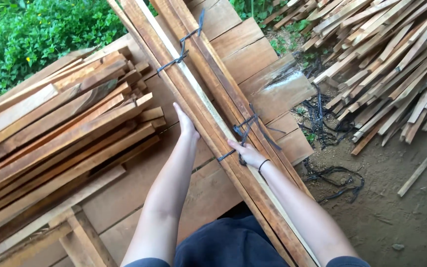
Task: The person arranges several wooden planks on a wooden workbench, then uses black plastic zip ties to secure the planks into a bundle. They tie multiple zip ties at different points along the planks, tighten them by hand, and then lift the completed bundle to place it aside.
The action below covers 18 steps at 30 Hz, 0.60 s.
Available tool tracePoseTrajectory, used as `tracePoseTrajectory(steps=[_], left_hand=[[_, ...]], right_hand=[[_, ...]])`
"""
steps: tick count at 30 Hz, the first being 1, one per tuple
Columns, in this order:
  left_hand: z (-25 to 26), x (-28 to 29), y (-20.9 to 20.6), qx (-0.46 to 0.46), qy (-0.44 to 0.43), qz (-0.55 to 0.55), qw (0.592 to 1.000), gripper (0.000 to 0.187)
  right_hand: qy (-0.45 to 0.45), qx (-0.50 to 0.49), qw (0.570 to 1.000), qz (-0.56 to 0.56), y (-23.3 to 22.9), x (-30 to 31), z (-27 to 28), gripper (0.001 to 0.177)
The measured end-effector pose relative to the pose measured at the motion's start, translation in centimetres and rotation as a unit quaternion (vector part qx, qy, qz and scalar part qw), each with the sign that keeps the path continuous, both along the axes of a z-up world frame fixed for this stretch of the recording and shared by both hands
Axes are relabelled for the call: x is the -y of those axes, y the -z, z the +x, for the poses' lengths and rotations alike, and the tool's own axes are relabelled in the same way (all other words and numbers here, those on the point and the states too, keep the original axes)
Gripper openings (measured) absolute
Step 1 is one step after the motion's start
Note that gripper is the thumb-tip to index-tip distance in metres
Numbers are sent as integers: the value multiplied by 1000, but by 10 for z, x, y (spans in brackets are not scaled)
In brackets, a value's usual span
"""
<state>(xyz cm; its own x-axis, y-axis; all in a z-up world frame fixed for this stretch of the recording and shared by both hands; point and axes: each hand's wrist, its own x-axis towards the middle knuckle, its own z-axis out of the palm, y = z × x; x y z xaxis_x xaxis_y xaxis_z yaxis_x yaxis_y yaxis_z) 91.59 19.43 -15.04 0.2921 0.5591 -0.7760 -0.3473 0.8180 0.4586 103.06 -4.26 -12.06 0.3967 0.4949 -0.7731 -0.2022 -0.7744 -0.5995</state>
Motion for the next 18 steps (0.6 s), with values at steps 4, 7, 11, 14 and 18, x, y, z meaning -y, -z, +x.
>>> tracePoseTrajectory(steps=[4, 7, 11, 14, 18], left_hand=[[5, -14, 18, -24, 16, -13, 999, 106], [9, -25, 22, -40, 14, -23, 999, 106], [9, -44, 39, -48, 2, -22, 999, 101], [13, -58, 15, -78, 46, -13, 996, 103], [43, -42, -112, -155, 114, 61, 979, 118]], right_hand=[[-6, -6, 1000, -26, -4, -23, 3, 71], [-7, -12, 1000, -27, -18, -39, 6, 72], [-9, -23, 1000, -8, -24, -55, 10, 75], [-5, 9, 1000, -11, -64, -67, 14, 68], [-155, 428, 881, 129, -63, -78, 18, 33]])
